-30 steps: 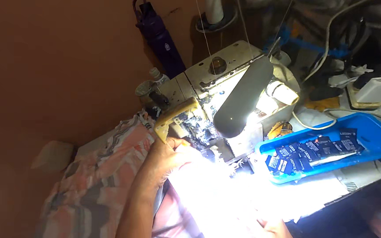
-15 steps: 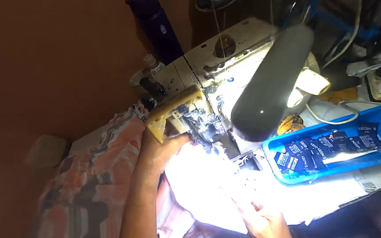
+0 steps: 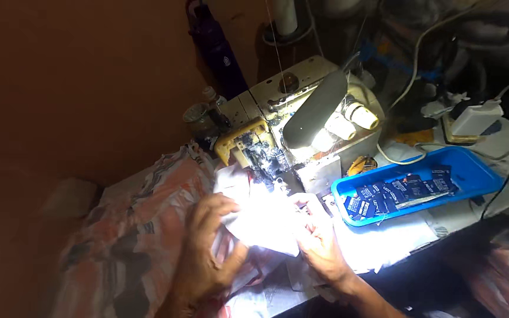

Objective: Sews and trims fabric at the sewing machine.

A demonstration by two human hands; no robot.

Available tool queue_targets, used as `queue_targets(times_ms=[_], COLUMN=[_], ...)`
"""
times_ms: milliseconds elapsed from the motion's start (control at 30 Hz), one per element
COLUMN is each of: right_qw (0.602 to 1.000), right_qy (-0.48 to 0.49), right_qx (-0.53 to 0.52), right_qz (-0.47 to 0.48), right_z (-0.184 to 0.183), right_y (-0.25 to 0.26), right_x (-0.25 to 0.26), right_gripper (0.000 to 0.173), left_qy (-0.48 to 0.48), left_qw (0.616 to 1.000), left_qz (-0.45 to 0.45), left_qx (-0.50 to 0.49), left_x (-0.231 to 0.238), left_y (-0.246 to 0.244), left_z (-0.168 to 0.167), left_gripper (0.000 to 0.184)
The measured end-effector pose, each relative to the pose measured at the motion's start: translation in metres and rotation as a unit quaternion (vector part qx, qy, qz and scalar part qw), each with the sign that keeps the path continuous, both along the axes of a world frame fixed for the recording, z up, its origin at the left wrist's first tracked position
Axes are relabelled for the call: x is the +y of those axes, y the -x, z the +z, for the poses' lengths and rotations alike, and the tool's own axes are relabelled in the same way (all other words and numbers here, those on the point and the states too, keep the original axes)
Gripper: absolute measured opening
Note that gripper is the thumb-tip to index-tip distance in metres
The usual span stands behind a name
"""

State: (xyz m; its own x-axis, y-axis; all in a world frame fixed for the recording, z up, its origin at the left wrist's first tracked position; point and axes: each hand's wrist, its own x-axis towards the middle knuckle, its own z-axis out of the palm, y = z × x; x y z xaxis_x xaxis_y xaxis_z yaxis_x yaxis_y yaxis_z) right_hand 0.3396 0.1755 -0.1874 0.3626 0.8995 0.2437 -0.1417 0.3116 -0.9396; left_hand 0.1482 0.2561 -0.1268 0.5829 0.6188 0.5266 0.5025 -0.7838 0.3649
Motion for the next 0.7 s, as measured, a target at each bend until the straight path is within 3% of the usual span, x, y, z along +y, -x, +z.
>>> queue_targets(times_ms=[67,133,233,300,367,433,500,600,700], right_qw=[0.999,1.000,0.984,0.950,0.912,0.906,0.897,0.899,0.917], right_qy=[0.008,0.022,0.057,0.008,-0.083,-0.176,-0.208,-0.205,-0.230], right_qx=[0.025,0.008,-0.162,-0.301,-0.395,-0.377,-0.309,-0.313,-0.262], right_qz=[0.019,0.017,-0.037,-0.086,-0.074,0.076,0.237,0.226,0.196], right_z=[0.004,0.006,0.011,0.023,0.035,0.048,0.054,0.053,0.053], right_y=[-0.004,-0.006,-0.015,-0.019,-0.028,-0.042,-0.051,-0.052,-0.055], right_x=[0.002,0.005,0.001,-0.011,-0.024,-0.035,-0.037,-0.039,-0.039], right_gripper=[0.023,0.021,0.028,0.027,0.021,0.022,0.018,0.014,0.017], left_qy=[-0.022,-0.037,-0.071,-0.076,-0.044,-0.012,-0.023,-0.004,0.029], left_qw=[0.998,0.998,0.995,0.982,0.960,0.951,0.961,0.974,0.991], left_qz=[0.001,0.021,-0.012,-0.082,-0.143,-0.150,-0.122,-0.101,-0.100], left_qx=[0.052,0.039,0.073,0.154,0.236,0.268,0.247,0.205,0.088], left_x=[-0.004,-0.002,-0.020,-0.053,-0.091,-0.108,-0.098,-0.077,-0.059], left_y=[0.000,-0.004,-0.017,-0.031,-0.048,-0.052,-0.042,-0.025,-0.007], left_z=[-0.008,-0.008,0.026,0.059,0.086,0.102,0.105,0.108,0.095], left_gripper=[0.046,0.030,0.028,0.031,0.039,0.039,0.043,0.042,0.036])
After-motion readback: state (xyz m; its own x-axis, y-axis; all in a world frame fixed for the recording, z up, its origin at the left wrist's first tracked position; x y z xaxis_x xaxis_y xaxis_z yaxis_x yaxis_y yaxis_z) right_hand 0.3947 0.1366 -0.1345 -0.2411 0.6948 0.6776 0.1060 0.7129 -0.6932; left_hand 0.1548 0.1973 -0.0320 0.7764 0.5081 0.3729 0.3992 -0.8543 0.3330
